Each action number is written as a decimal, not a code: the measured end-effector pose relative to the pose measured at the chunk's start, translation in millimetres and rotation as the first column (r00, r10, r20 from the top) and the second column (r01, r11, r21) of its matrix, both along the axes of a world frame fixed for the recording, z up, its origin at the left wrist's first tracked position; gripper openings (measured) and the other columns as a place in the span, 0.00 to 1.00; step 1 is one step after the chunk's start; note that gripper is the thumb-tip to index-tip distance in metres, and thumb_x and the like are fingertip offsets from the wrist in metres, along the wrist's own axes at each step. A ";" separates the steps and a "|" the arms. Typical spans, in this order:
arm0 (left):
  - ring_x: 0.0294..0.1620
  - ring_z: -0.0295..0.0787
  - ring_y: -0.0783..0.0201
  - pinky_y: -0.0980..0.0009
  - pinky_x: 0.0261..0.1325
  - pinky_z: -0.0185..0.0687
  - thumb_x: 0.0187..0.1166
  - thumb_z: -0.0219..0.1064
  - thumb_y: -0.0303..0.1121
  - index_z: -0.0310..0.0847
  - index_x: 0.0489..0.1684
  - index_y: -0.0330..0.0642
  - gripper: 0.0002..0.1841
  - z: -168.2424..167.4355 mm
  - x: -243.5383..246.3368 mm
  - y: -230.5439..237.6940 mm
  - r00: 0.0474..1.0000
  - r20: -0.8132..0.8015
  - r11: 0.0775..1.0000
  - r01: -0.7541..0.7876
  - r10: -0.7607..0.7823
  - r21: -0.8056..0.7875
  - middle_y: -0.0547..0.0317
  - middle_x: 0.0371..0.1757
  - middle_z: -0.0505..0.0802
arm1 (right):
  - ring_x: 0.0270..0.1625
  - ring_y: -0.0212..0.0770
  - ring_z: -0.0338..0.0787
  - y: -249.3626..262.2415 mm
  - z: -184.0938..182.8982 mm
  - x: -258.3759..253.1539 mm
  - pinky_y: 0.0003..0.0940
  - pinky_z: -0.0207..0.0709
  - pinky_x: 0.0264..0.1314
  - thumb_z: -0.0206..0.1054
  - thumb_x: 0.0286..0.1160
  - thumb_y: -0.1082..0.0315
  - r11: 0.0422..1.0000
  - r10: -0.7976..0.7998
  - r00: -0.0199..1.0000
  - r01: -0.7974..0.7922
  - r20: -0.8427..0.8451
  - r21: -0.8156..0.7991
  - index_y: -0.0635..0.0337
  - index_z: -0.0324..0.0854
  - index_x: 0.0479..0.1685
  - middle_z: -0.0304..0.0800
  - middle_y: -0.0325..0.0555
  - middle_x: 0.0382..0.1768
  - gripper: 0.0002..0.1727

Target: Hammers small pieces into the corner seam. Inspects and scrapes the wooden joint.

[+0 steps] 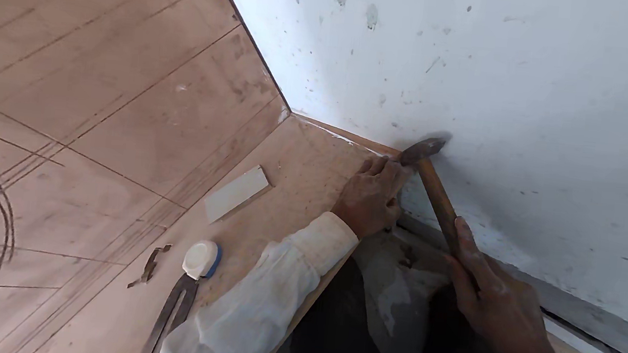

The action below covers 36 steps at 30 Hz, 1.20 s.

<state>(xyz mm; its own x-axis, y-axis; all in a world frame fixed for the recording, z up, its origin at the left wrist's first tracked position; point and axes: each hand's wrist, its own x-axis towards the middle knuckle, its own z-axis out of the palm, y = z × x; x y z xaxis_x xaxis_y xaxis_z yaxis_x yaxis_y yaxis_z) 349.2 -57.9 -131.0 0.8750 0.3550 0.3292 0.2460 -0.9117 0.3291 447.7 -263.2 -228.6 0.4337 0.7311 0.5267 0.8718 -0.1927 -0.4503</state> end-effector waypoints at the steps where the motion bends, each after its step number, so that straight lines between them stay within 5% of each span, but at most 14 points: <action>1: 0.70 0.87 0.38 0.52 0.74 0.79 0.59 0.79 0.22 0.86 0.61 0.27 0.25 -0.6 0.2 0.4 1.000 0.013 1.000 0.011 -0.011 0.020 0.33 0.64 0.91 | 0.17 0.54 0.86 0.0 0.8 0.0 0.48 0.75 0.14 0.53 0.83 0.57 1.000 -0.002 1.000 0.002 0.001 0.008 0.61 0.73 0.83 0.89 0.57 0.28 0.31; 27: 0.80 0.79 0.41 0.53 0.81 0.73 0.66 0.78 0.26 0.82 0.65 0.26 0.26 5.1 1.8 -1.3 0.988 -0.138 0.995 -0.073 0.064 -0.060 0.34 0.76 0.84 | 0.17 0.53 0.86 -5.2 7.3 -1.6 0.49 0.76 0.15 0.53 0.83 0.57 1.000 -0.019 0.999 0.018 -0.036 -0.017 0.59 0.72 0.85 0.90 0.55 0.28 0.31; 33: 0.74 0.85 0.39 0.52 0.78 0.76 0.64 0.77 0.24 0.85 0.59 0.24 0.22 0.0 -0.2 -1.5 0.998 -0.053 0.999 -0.030 0.031 0.018 0.32 0.68 0.89 | 0.19 0.47 0.87 -25.3 5.5 -7.3 0.45 0.79 0.19 0.55 0.84 0.56 0.998 -0.032 0.990 0.039 -0.135 0.048 0.61 0.71 0.85 0.91 0.52 0.26 0.32; 36: 0.73 0.85 0.39 0.48 0.78 0.76 0.75 0.76 0.33 0.82 0.68 0.27 0.25 14.7 -8.5 -4.5 0.985 -0.128 0.991 -0.121 0.113 -0.059 0.34 0.68 0.89 | 0.18 0.41 0.86 -41.7 1.5 -13.7 0.40 0.81 0.21 0.56 0.84 0.55 0.994 -0.032 0.976 0.053 -0.217 0.091 0.61 0.71 0.85 0.92 0.49 0.27 0.32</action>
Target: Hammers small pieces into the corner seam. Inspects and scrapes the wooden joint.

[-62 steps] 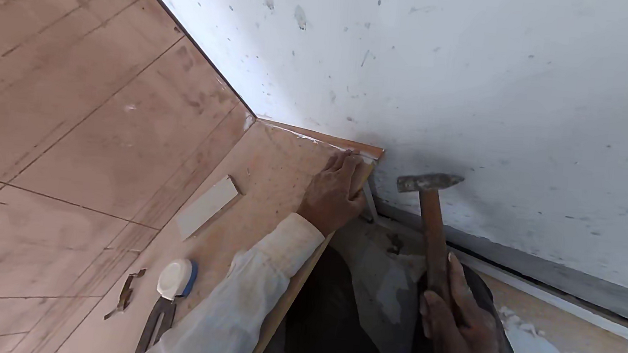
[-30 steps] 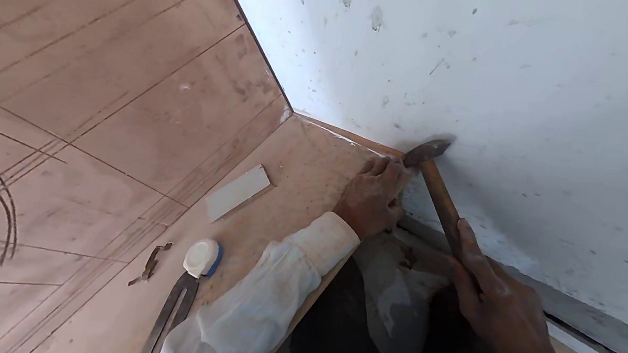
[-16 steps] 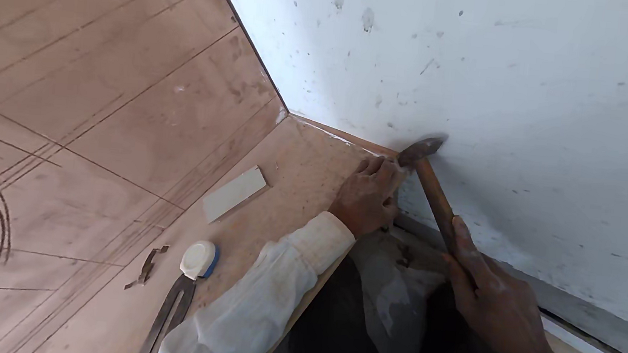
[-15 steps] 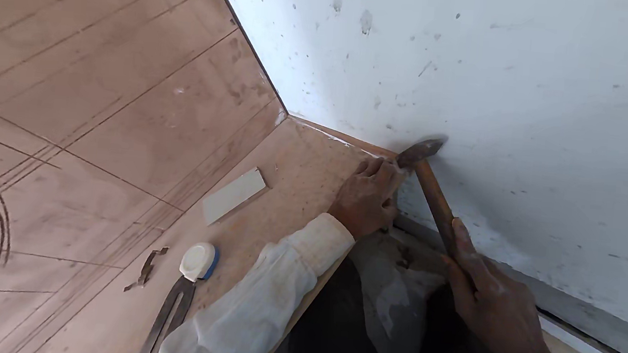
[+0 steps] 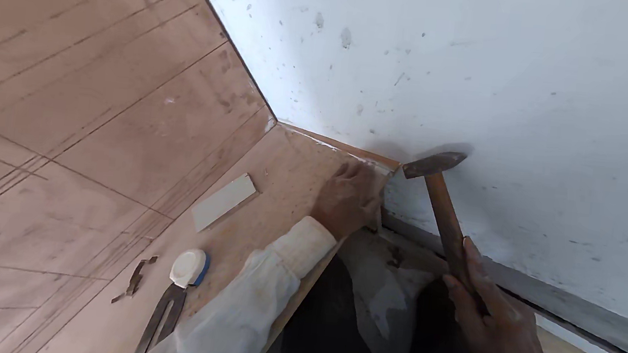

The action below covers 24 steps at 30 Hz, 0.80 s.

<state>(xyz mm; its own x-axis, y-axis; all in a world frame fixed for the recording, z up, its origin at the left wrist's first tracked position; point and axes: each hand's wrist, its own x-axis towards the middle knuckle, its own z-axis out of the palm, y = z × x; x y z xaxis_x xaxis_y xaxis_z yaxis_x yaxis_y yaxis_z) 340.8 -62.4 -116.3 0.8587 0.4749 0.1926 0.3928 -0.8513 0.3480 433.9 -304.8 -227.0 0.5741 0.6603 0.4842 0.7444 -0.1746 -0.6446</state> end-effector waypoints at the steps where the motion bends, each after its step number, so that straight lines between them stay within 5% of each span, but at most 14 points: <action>1: 0.67 0.90 0.42 0.47 0.71 0.82 0.76 0.76 0.38 0.82 0.68 0.29 0.25 4.9 -4.1 3.9 0.999 0.011 0.999 -0.042 0.042 -0.005 0.37 0.64 0.91 | 0.19 0.39 0.86 -5.8 -0.9 -1.2 0.39 0.82 0.22 0.56 0.84 0.55 1.000 0.008 1.000 -0.008 -0.027 0.014 0.62 0.71 0.85 0.92 0.50 0.28 0.32; 4: 0.67 0.89 0.40 0.41 0.69 0.81 0.80 0.72 0.47 0.76 0.75 0.29 0.32 19.6 -14.3 30.6 0.981 0.033 0.982 -0.190 0.190 -0.006 0.36 0.71 0.88 | 0.19 0.36 0.86 -19.1 -4.1 -5.6 0.36 0.84 0.22 0.58 0.85 0.55 0.999 0.018 0.994 -0.014 -0.104 0.032 0.62 0.69 0.86 0.91 0.48 0.26 0.33; 6: 0.72 0.84 0.36 0.38 0.72 0.75 0.84 0.68 0.52 0.69 0.82 0.31 0.36 20.2 -14.7 59.6 0.953 -0.042 0.951 -0.303 0.301 -0.060 0.35 0.79 0.81 | 0.19 0.35 0.86 -22.5 -5.2 -8.6 0.35 0.84 0.21 0.57 0.87 0.54 0.999 0.026 0.989 -0.021 -0.147 0.039 0.64 0.67 0.87 0.91 0.48 0.27 0.33; 10: 0.80 0.74 0.32 0.33 0.80 0.64 0.89 0.56 0.58 0.63 0.86 0.37 0.37 13.6 -2.4 88.0 0.877 -0.246 0.876 -0.456 0.412 -0.159 0.32 0.79 0.79 | 0.20 0.35 0.86 -25.8 -8.6 -11.8 0.36 0.84 0.22 0.58 0.86 0.54 0.998 0.039 0.975 -0.028 -0.218 0.053 0.61 0.64 0.89 0.91 0.48 0.28 0.34; 16: 0.84 0.70 0.34 0.40 0.79 0.69 0.87 0.62 0.53 0.70 0.82 0.35 0.34 6.8 3.5 30.5 0.964 -0.213 0.973 -0.191 0.161 -0.129 0.36 0.85 0.73 | 0.19 0.35 0.86 -26.8 -7.3 -10.3 0.36 0.84 0.21 0.57 0.87 0.54 0.999 0.018 0.984 -0.012 -0.180 0.034 0.63 0.67 0.87 0.91 0.47 0.28 0.34; 20: 0.91 0.60 0.38 0.44 0.87 0.61 0.70 0.79 0.57 0.67 0.85 0.37 0.47 5.3 3.1 17.3 0.965 -0.255 0.988 -0.094 0.059 -0.125 0.40 0.90 0.67 | 0.19 0.41 0.85 -4.8 1.7 2.4 0.41 0.80 0.20 0.56 0.84 0.54 1.000 0.009 1.000 -0.009 0.003 -0.015 0.59 0.72 0.85 0.91 0.48 0.27 0.32; 24: 0.84 0.71 0.38 0.45 0.82 0.67 0.65 0.83 0.54 0.70 0.81 0.32 0.47 7.3 3.6 22.6 0.973 -0.229 0.995 -0.042 0.019 -0.095 0.37 0.83 0.76 | 0.17 0.50 0.86 27.1 15.0 14.2 0.48 0.77 0.16 0.56 0.83 0.58 0.997 0.060 0.988 -0.052 0.140 -0.066 0.59 0.71 0.85 0.91 0.52 0.26 0.31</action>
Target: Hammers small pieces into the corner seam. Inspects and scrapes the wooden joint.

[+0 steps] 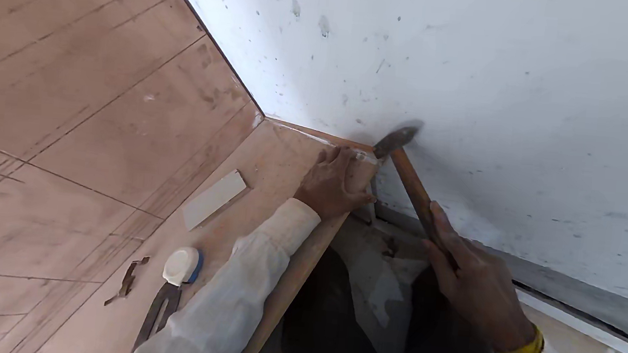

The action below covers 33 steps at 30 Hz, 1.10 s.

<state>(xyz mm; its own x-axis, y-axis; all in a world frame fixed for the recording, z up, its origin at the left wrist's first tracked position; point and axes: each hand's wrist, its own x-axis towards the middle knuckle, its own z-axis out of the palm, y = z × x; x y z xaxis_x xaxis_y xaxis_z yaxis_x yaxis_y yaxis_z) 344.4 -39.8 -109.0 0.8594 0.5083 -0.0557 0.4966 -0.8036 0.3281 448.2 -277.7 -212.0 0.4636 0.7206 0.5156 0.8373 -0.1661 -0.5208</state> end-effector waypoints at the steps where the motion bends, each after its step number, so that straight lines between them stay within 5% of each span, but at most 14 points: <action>1: 0.82 0.74 0.37 0.44 0.81 0.67 0.67 0.82 0.54 0.69 0.82 0.32 0.47 1.1 -1.9 2.8 1.000 0.012 1.000 0.002 -0.002 -0.015 0.37 0.81 0.79 | 0.17 0.51 0.85 6.8 2.9 1.7 0.49 0.77 0.16 0.56 0.82 0.59 1.000 0.009 1.000 -0.009 0.021 -0.014 0.59 0.71 0.85 0.90 0.52 0.26 0.31; 5: 0.80 0.77 0.39 0.40 0.80 0.69 0.79 0.71 0.56 0.67 0.86 0.41 0.39 0.1 -12.5 36.7 0.996 0.074 0.996 -0.053 0.058 -0.074 0.42 0.80 0.82 | 0.15 0.49 0.81 28.3 17.1 7.9 0.46 0.71 0.14 0.55 0.85 0.57 0.996 0.054 0.996 -0.049 0.065 -0.074 0.55 0.69 0.88 0.85 0.47 0.22 0.31; 8: 0.84 0.72 0.36 0.38 0.81 0.66 0.87 0.64 0.50 0.65 0.88 0.43 0.33 -6.7 -15.9 67.4 0.989 0.091 0.993 -0.109 0.113 -0.048 0.42 0.88 0.72 | 0.15 0.51 0.80 44.9 30.2 11.4 0.47 0.70 0.14 0.53 0.85 0.57 0.989 0.089 0.991 -0.077 0.099 -0.125 0.51 0.68 0.89 0.83 0.47 0.20 0.31; 11: 0.86 0.67 0.32 0.36 0.85 0.60 0.92 0.58 0.46 0.63 0.89 0.42 0.30 -10.8 -17.9 78.4 0.995 0.045 0.996 -0.092 0.092 -0.014 0.42 0.84 0.77 | 0.17 0.52 0.82 61.9 49.9 15.5 0.49 0.72 0.17 0.55 0.85 0.59 0.971 0.144 0.984 -0.121 0.100 -0.208 0.50 0.66 0.90 0.83 0.47 0.18 0.32; 20: 0.69 0.88 0.41 0.41 0.73 0.75 0.93 0.55 0.37 0.75 0.77 0.36 0.21 -14.1 -30.0 106.4 0.973 0.217 0.996 -0.083 0.085 -0.018 0.40 0.68 0.90 | 0.22 0.55 0.86 89.5 84.9 20.7 0.52 0.75 0.24 0.57 0.87 0.58 0.888 0.226 0.968 -0.159 0.108 -0.431 0.47 0.65 0.91 0.84 0.49 0.17 0.31; 33: 0.74 0.83 0.40 0.42 0.78 0.70 0.95 0.51 0.37 0.73 0.79 0.38 0.21 -7.2 -35.1 123.9 0.975 0.138 0.982 -0.166 0.177 -0.088 0.40 0.70 0.88 | 0.26 0.61 0.87 130.1 124.8 10.3 0.59 0.76 0.30 0.60 0.87 0.63 0.807 0.259 0.958 -0.142 0.126 -0.574 0.47 0.64 0.91 0.86 0.57 0.22 0.32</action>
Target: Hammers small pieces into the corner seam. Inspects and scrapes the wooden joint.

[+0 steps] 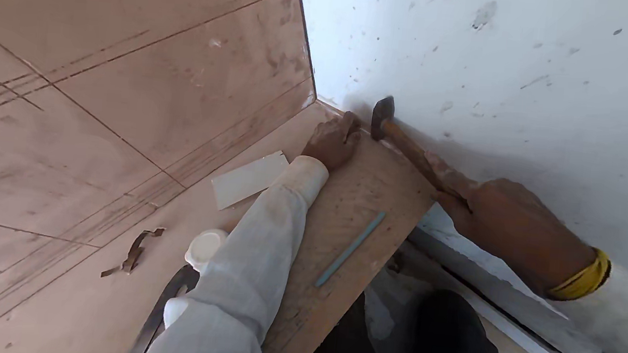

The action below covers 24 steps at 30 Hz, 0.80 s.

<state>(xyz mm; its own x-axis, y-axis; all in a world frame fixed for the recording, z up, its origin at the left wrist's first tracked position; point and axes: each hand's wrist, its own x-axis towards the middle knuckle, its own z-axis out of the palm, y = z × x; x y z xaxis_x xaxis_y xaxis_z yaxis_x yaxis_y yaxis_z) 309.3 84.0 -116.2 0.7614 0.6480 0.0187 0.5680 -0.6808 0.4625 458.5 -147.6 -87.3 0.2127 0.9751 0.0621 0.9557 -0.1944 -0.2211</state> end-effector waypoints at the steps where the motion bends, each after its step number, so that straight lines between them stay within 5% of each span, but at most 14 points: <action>1: 0.73 0.83 0.39 0.42 0.78 0.70 0.95 0.51 0.37 0.73 0.79 0.38 0.21 1.5 0.1 -0.4 1.000 -0.009 1.000 0.002 -0.002 -0.006 0.39 0.70 0.88 | 0.27 0.61 0.87 1.3 3.4 -0.3 0.58 0.76 0.31 0.60 0.88 0.62 0.999 -0.006 1.000 0.006 0.002 -0.034 0.46 0.63 0.92 0.86 0.57 0.23 0.32; 8: 0.73 0.83 0.38 0.41 0.77 0.70 0.95 0.51 0.37 0.72 0.80 0.39 0.20 6.3 0.5 -1.3 0.999 -0.037 1.000 -0.002 0.001 -0.017 0.39 0.70 0.89 | 0.23 0.62 0.85 8.7 9.3 -5.3 0.58 0.74 0.24 0.57 0.89 0.61 0.990 0.027 0.993 -0.042 0.113 0.134 0.51 0.62 0.92 0.84 0.57 0.19 0.31; 15: 0.73 0.84 0.40 0.42 0.77 0.71 0.95 0.51 0.37 0.72 0.80 0.40 0.20 5.0 0.3 -1.5 0.999 -0.049 1.000 -0.004 0.004 -0.013 0.40 0.69 0.89 | 0.31 0.61 0.88 13.0 15.9 -5.9 0.58 0.77 0.35 0.61 0.88 0.60 0.989 -0.036 0.996 0.046 0.079 -0.141 0.43 0.61 0.93 0.87 0.57 0.24 0.33; 21: 0.72 0.84 0.39 0.42 0.76 0.71 0.95 0.51 0.36 0.72 0.79 0.38 0.20 7.1 -1.4 -2.2 0.999 -0.042 1.000 -0.003 0.002 -0.016 0.38 0.67 0.89 | 0.21 0.63 0.84 9.1 8.4 -5.2 0.58 0.72 0.23 0.56 0.88 0.61 0.980 0.026 0.995 -0.046 0.101 0.196 0.52 0.61 0.92 0.83 0.58 0.19 0.32; 24: 0.72 0.84 0.38 0.41 0.77 0.71 0.94 0.52 0.37 0.73 0.79 0.39 0.20 4.9 -1.5 -2.8 1.000 -0.022 1.000 -0.002 0.002 -0.011 0.38 0.67 0.89 | 0.29 0.63 0.88 11.8 6.4 -8.0 0.60 0.76 0.32 0.60 0.87 0.64 0.999 -0.017 0.999 0.020 0.049 -0.051 0.46 0.61 0.93 0.87 0.59 0.24 0.33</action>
<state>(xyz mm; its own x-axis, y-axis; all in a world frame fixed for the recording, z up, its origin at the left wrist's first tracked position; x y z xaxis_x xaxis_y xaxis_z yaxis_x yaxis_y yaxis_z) 307.8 81.2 -111.3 0.7603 0.6496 -0.0057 0.5796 -0.6743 0.4575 450.5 -135.9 -80.9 0.2287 0.9732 0.0227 0.9611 -0.2221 -0.1640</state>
